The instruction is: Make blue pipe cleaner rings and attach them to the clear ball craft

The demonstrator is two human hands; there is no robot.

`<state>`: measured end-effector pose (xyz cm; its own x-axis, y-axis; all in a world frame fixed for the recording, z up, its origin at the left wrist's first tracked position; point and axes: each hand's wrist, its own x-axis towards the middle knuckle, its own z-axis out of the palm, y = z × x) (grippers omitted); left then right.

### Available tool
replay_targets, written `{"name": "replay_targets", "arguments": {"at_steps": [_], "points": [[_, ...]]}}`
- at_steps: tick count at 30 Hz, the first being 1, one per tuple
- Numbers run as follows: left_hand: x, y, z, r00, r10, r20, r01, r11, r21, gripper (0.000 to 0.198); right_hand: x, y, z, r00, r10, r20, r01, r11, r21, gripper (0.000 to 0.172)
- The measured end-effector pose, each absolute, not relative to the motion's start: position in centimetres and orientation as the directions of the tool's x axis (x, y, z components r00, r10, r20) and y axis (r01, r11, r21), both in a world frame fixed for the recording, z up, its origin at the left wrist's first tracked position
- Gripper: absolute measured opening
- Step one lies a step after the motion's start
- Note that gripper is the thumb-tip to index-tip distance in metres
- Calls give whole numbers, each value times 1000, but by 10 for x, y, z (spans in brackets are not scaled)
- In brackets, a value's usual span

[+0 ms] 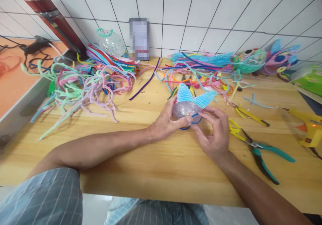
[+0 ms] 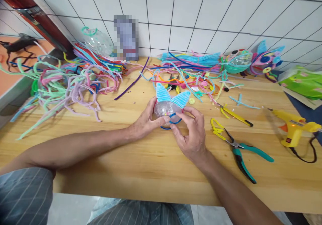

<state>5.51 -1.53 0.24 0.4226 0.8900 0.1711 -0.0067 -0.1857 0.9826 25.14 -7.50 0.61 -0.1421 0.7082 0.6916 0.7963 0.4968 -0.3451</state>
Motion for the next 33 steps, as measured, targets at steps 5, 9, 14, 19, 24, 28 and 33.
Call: {"name": "replay_targets", "arguments": {"at_steps": [5,9,14,19,24,28,33], "points": [[56,-16,1,420,893,165,9,-185,983,79,250,-75,6,-137,707,694,791,500,-353,50],[53,-16,2,432,888,158,11,-181,983,80,249,-75,6,-126,710,693,771,510,-382,51],[54,-17,5,440,884,159,-75,-140,987,68,248,-74,8,-138,706,695,791,501,-351,46],[60,-16,2,383,918,104,-123,-61,990,67,246,-73,6,-160,652,741,798,527,-292,43],[58,-14,4,395,908,140,-163,-81,983,64,245,-72,6,-172,637,751,785,549,-286,44],[55,-13,6,409,898,164,-144,-114,983,63,245,-72,6,-178,641,746,785,550,-285,48],[57,-13,2,410,901,140,-138,-91,986,63,245,-72,6,-180,651,738,779,552,-296,49]]}}
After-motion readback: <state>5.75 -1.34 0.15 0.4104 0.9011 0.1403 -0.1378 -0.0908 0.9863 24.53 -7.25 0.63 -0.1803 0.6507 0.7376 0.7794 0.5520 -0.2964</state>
